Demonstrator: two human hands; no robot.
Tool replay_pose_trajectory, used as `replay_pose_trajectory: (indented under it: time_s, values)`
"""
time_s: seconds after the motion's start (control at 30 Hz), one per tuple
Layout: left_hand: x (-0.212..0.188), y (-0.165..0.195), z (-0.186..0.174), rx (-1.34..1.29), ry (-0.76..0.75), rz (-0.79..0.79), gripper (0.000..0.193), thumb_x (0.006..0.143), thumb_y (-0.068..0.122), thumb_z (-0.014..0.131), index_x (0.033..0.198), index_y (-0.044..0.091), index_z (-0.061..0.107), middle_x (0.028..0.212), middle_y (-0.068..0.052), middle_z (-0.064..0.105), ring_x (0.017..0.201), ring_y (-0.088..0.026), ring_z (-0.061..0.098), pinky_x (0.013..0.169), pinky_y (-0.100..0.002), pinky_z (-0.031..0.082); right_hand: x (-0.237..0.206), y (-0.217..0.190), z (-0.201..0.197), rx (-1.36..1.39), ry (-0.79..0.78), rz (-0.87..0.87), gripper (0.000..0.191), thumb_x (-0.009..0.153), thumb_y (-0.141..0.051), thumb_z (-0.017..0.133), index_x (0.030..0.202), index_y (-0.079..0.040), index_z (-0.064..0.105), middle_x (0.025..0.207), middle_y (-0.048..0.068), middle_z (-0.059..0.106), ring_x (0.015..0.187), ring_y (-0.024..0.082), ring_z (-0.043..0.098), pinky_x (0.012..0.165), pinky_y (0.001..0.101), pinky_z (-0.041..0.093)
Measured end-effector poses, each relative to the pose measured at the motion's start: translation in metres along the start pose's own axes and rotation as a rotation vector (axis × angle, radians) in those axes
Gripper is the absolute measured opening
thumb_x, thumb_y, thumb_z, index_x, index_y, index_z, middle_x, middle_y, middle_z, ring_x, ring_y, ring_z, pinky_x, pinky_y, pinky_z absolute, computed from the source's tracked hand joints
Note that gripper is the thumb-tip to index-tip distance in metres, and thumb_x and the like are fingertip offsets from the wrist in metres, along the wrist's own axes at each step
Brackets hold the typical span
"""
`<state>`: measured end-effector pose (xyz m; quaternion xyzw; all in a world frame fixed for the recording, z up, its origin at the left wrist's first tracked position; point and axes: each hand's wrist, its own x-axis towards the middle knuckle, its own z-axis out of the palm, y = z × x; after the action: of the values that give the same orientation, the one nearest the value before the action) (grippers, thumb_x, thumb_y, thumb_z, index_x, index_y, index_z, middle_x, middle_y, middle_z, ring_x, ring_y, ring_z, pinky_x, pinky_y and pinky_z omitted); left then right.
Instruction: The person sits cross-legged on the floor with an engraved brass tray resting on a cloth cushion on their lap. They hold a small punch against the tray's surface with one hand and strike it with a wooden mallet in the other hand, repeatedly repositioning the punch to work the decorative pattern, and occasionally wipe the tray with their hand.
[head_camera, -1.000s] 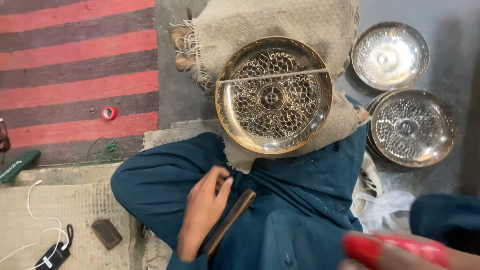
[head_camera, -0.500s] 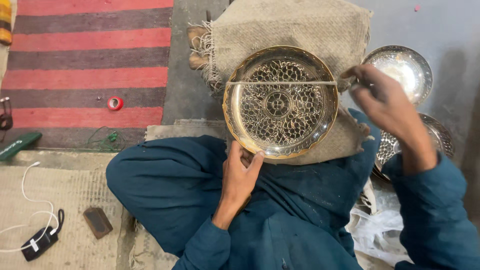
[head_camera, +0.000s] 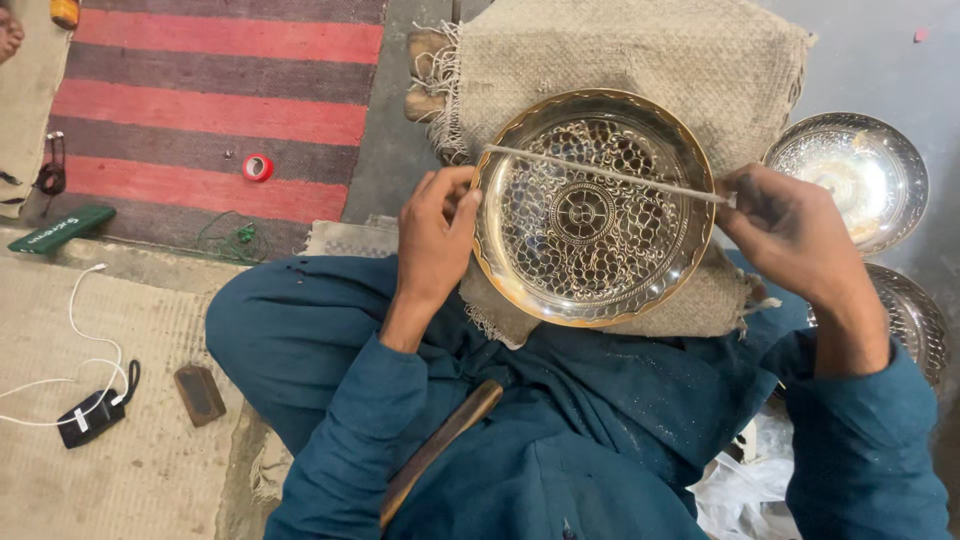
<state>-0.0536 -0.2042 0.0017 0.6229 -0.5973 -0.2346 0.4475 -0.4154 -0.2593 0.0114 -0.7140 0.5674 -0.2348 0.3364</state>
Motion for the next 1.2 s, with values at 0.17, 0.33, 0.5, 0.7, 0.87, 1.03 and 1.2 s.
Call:
replay_pose_trajectory:
  time_s: [0.17,0.33,0.5,0.7,0.87,1.03,1.2]
  values:
    - [-0.009,-0.005,0.004,-0.152,0.003,-0.040,0.021,0.101,0.010,0.065,0.120,0.002,0.067,0.092,-0.003,0.067,0.076,-0.010,0.060,0.066,-0.028,0.050,-0.013,-0.005,0.003,0.194,-0.028,0.037,0.032,0.095,-0.007,0.069,0.126,-0.003,0.067,0.077,-0.006,0.052,0.065,0.004,0.047,0.053,0.0218,0.038]
    - [-0.022,-0.017,-0.003,-0.377,-0.159,-0.263,0.022,0.105,0.018,0.061,0.118,0.002,0.068,0.081,0.002,0.067,0.069,-0.008,0.059,0.063,-0.024,0.049,-0.023,-0.008,0.000,0.100,0.078,0.055,0.026,0.101,-0.008,0.067,0.126,0.000,0.065,0.083,0.000,0.055,0.072,0.008,0.049,0.061,0.0251,0.041]
    - [-0.035,-0.010,-0.017,-0.219,-0.166,-0.173,0.023,0.105,0.020,0.060,0.116,0.001,0.065,0.088,-0.006,0.071,0.076,-0.015,0.066,0.069,-0.031,0.053,-0.047,-0.007,-0.013,-0.330,0.157,0.139,0.021,0.107,-0.008,0.069,0.121,0.006,0.062,0.100,0.017,0.068,0.088,0.018,0.063,0.076,0.0332,0.050]
    - [-0.091,-0.023,-0.079,0.278,-0.622,-0.322,0.021,0.100,0.025,0.060,0.099,0.004,0.064,0.091,-0.021,0.073,0.094,-0.041,0.071,0.076,-0.049,0.054,-0.097,-0.034,-0.014,0.049,0.229,0.066,0.015,0.105,-0.002,0.060,0.118,0.006,0.063,0.110,0.017,0.070,0.109,0.020,0.070,0.096,0.0328,0.058]
    - [-0.178,-0.040,-0.094,0.660,-1.169,-0.443,0.055,0.087,0.034,0.071,0.131,0.007,0.052,0.120,-0.027,0.064,0.103,-0.041,0.068,0.087,-0.048,0.057,-0.079,-0.063,0.004,0.423,0.106,0.077,0.014,0.104,-0.004,0.060,0.116,0.004,0.060,0.100,0.016,0.074,0.092,0.022,0.076,0.081,0.0339,0.067]
    - [-0.224,-0.075,-0.089,0.548,-0.981,-0.504,0.060,0.082,0.032,0.076,0.132,0.012,0.050,0.121,-0.022,0.061,0.106,-0.040,0.067,0.087,-0.048,0.057,-0.032,-0.080,0.035,0.584,-0.114,-0.013,0.026,0.098,-0.005,0.064,0.122,0.000,0.058,0.104,0.014,0.075,0.093,0.021,0.078,0.075,0.0332,0.067]
    - [-0.216,-0.093,-0.109,0.031,-0.763,-0.783,0.034,0.095,0.028,0.065,0.121,0.009,0.056,0.087,-0.017,0.075,0.071,-0.023,0.077,0.064,-0.037,0.060,-0.005,-0.094,0.053,0.523,-0.267,-0.108,0.035,0.090,-0.004,0.069,0.123,-0.003,0.060,0.117,0.009,0.072,0.101,0.019,0.075,0.090,0.0342,0.065]
